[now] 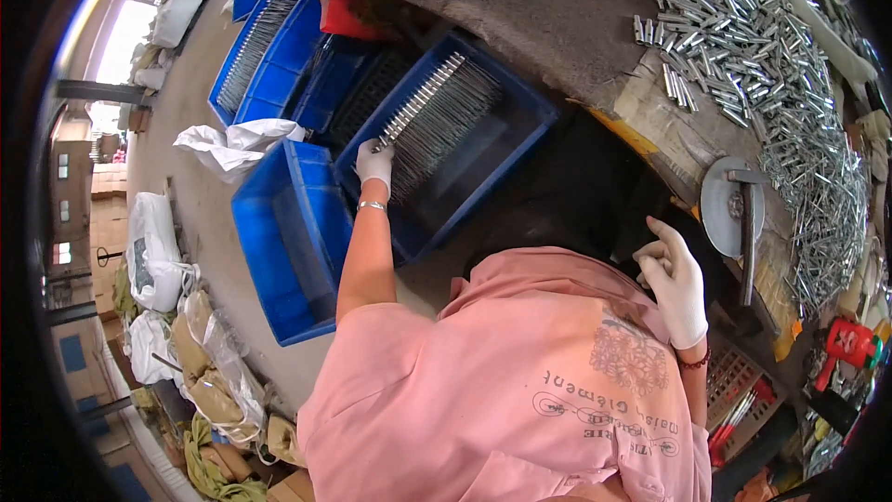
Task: Assemble metal components by hammering pins into circular plates at a workbench.
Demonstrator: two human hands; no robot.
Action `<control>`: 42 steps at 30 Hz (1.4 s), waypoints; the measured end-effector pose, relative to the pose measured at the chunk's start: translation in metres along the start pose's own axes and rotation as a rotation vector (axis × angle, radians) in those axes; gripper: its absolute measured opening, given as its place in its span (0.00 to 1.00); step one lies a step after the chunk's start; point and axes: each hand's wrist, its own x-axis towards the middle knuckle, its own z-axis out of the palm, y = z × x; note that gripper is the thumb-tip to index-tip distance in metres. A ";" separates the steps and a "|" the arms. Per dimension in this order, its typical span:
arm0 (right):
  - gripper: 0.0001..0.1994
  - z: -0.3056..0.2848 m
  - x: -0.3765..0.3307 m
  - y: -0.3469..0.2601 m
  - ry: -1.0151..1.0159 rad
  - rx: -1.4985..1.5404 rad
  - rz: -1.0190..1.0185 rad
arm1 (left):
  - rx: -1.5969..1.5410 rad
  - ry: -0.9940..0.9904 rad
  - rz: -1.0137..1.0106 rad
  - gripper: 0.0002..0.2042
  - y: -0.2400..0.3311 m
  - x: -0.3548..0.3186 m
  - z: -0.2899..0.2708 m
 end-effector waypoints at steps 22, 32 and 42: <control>0.12 -0.023 -0.026 -0.002 0.130 -0.310 -0.351 | -0.263 -0.569 1.552 0.10 0.428 -0.184 0.049; 0.07 -0.126 -0.079 -0.005 0.711 -0.487 -0.415 | 0.070 -0.828 1.509 0.06 0.452 -0.179 0.075; 0.06 -0.219 0.001 0.047 0.989 -1.245 -0.213 | -0.247 -0.861 1.552 0.06 0.435 -0.253 0.046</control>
